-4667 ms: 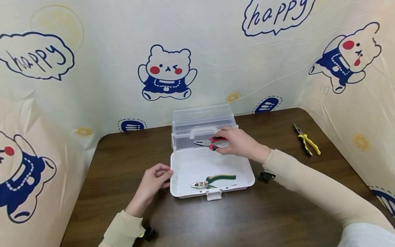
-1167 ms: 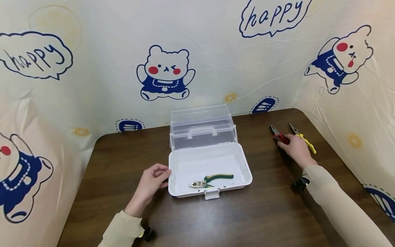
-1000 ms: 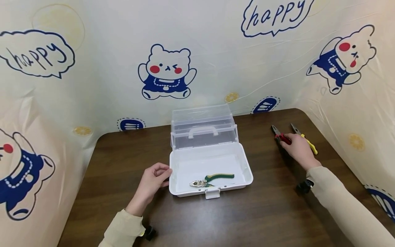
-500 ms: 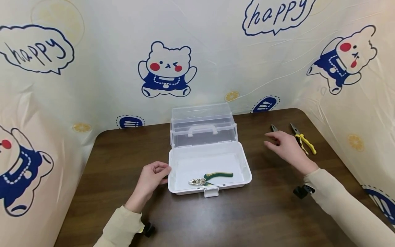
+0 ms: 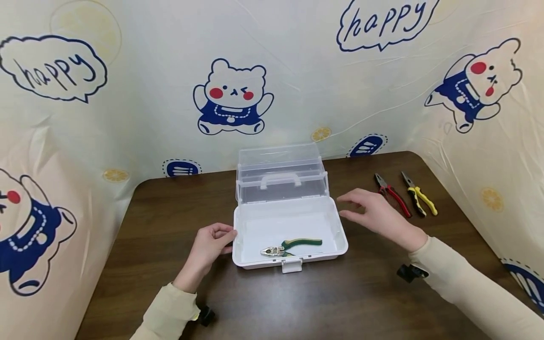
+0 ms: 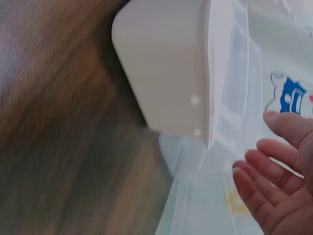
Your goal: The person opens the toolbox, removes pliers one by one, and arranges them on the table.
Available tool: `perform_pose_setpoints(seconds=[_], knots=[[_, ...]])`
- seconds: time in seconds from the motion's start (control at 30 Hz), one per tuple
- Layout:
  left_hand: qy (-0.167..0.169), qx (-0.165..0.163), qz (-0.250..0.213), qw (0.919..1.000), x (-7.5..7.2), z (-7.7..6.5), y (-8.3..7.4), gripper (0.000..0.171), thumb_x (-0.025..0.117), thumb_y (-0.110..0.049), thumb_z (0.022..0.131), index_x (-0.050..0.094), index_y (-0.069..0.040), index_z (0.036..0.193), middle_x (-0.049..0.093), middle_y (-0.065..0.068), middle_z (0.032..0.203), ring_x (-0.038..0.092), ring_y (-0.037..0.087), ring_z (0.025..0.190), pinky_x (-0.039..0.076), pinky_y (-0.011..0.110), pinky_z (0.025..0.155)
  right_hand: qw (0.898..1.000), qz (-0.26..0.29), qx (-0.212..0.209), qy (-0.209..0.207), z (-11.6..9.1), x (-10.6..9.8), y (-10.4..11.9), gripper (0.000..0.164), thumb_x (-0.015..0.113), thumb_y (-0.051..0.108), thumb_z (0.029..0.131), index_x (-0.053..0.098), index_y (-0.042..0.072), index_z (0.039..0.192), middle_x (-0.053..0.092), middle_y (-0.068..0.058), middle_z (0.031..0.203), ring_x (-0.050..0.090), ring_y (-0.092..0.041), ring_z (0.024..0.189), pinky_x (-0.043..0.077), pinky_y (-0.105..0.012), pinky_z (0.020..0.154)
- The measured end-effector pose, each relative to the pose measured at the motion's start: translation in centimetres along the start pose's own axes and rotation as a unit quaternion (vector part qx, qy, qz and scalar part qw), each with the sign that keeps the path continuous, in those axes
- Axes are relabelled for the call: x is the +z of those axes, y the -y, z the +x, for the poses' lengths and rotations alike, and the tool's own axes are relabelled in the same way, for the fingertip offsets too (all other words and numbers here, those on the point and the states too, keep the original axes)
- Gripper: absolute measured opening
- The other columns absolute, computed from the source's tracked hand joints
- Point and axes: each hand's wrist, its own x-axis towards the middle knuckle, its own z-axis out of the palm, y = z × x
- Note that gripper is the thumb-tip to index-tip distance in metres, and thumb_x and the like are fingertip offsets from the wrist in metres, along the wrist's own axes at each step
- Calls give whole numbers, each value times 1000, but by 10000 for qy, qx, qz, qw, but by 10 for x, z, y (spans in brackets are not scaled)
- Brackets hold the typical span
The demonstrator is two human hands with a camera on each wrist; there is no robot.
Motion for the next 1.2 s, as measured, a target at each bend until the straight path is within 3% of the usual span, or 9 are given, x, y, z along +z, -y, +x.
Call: perform_pose_setpoints(seconds=[0.2,0.43,0.57,0.83,1.2], knots=[[-15,-40,-38,10000,1,-2,0,21,70,-6,99,68,9,113,76,20,103,72,15,83,64,31,71,9969,246,-571,482,5,13,20,32,84,12,89,76,8,120,73,-6,111,64,-21,85,59,-32,68],[-76,-15,-91,9999,3,-2,1,21,70,-5,98,68,10,112,76,22,103,72,15,81,64,29,69,9877,276,-946,1212,10,32,33,34,81,18,93,75,7,124,74,-8,116,70,-25,103,62,-39,88],[-133,-75,-137,9998,4,-2,1,20,71,-5,97,69,9,111,76,21,102,71,15,81,64,28,68,9832,308,-1105,1421,12,42,36,34,80,18,93,74,6,124,74,-8,116,70,-24,104,61,-37,90],[-134,-43,-200,9997,3,-1,1,23,72,-6,97,68,11,113,76,20,101,70,14,80,64,28,67,9686,-213,-1484,1984,20,61,44,42,82,26,92,73,7,129,72,-3,118,67,-14,106,59,-32,94],[-105,-47,-122,9999,3,-1,0,21,71,-6,98,68,10,112,76,19,100,70,13,80,64,28,68,9525,-735,-1822,2327,31,79,47,44,84,21,90,72,9,131,70,-3,116,66,-13,103,58,-30,91]])
